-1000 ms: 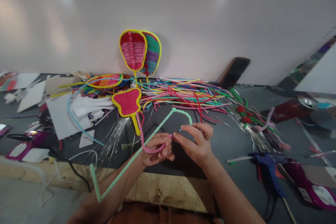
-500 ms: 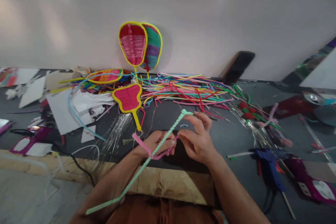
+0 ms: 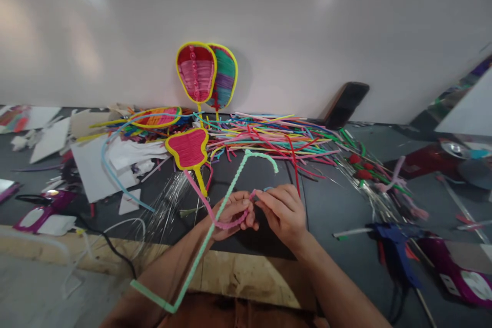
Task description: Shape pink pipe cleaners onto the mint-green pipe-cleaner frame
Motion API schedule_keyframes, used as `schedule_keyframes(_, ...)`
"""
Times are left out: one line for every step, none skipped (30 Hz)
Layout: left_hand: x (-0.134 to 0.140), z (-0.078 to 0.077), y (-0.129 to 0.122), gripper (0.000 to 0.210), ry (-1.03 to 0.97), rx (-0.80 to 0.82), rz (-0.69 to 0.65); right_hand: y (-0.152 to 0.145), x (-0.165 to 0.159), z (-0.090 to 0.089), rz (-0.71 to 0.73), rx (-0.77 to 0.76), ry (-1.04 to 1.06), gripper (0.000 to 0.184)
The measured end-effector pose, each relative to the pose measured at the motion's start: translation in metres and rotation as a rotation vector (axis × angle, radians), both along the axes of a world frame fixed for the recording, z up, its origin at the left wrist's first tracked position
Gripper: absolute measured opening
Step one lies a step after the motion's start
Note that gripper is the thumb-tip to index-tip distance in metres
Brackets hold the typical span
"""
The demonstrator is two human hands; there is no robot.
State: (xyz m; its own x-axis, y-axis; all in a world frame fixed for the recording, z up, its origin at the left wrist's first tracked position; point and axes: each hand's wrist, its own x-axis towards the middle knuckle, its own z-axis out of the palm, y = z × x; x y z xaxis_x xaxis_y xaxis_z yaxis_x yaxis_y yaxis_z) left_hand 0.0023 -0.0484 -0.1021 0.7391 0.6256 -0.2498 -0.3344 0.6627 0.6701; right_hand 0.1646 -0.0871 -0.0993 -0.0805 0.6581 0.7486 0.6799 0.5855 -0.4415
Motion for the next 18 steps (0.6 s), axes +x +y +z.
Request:
schedule_keyframes(0.0003,0.0000,-0.0004,0.028,0.012,0.010,-0.009,0.0002,-0.0001,-0.0005,-0.008,0.010,-0.019,0.033)
schedule_keyframes(0.0005,0.0001,-0.0007,0.029,0.024,0.019,-0.020,0.0004,0.0002,-0.0007,-0.016,0.020,-0.034,0.033)
schedule_keyframes(0.0006,0.0001,-0.0008,0.030,0.037,0.027,-0.032,0.0006,0.0006,-0.0008,-0.022,0.027,-0.047,0.033)
schedule_keyframes(0.0006,0.0000,-0.0008,0.031,0.055,0.037,-0.043,0.0008,0.0012,-0.0008,-0.025,0.028,-0.059,0.032)
schedule_keyframes(0.0004,-0.0002,-0.0006,0.032,0.080,0.050,-0.053,0.0011,0.0019,-0.0008,-0.025,0.023,-0.068,0.032)
schedule_keyframes(0.0001,-0.0007,-0.0003,0.034,0.111,0.068,-0.061,0.0013,0.0025,-0.0008,-0.022,0.016,-0.076,0.031)
schedule_keyframes(-0.0005,-0.0013,0.0001,0.035,0.143,0.094,-0.068,0.0015,0.0029,-0.0009,-0.016,0.006,-0.080,0.031)
schedule_keyframes(-0.0012,-0.0021,0.0007,0.036,0.171,0.125,-0.073,0.0016,0.0032,-0.0010,-0.008,-0.006,-0.085,0.030)
schedule_keyframes(-0.0022,-0.0029,0.0014,0.037,0.196,0.164,-0.075,0.0018,0.0033,-0.0011,0.000,-0.019,-0.091,0.030)
schedule_keyframes(-0.0033,-0.0036,0.0022,0.037,0.218,0.210,-0.081,0.0018,0.0032,-0.0013,0.008,-0.032,-0.098,0.030)
schedule_keyframes(-0.0046,-0.0039,0.0029,0.037,0.241,0.263,-0.089,0.0019,0.0031,-0.0015,0.014,-0.046,-0.105,0.029)
schedule_keyframes(-0.0060,-0.0038,0.0036,0.037,0.266,0.320,-0.097,0.0019,0.0030,-0.0018,0.020,-0.060,-0.113,0.028)
schedule_keyframes(-0.0072,-0.0031,0.0042,0.036,0.294,0.380,-0.105,0.0018,0.0027,-0.0021,0.024,-0.072,-0.119,0.027)
schedule_keyframes(-0.0083,-0.0020,0.0046,0.035,0.323,0.440,-0.110,0.0018,0.0025,-0.0024,0.027,-0.082,-0.122,0.026)
schedule_keyframes(-0.0090,-0.0006,0.0048,0.035,0.347,0.491,-0.115,0.0017,0.0023,-0.0027,0.029,-0.091,-0.122,0.026)
schedule_keyframes(-0.0093,0.0010,0.0048,0.035,0.367,0.528,-0.112,0.0017,0.0020,-0.0029,0.029,-0.098,-0.119,0.025)
schedule_keyframes(-0.0093,0.0026,0.0047,0.035,0.384,0.552,-0.105,0.0018,0.0016,-0.0030,0.027,-0.103,-0.116,0.025)
schedule_keyframes(-0.0090,0.0039,0.0044,0.036,0.399,0.566,-0.094,0.0020,0.0012,-0.0029,0.024,-0.106,-0.112,0.024)
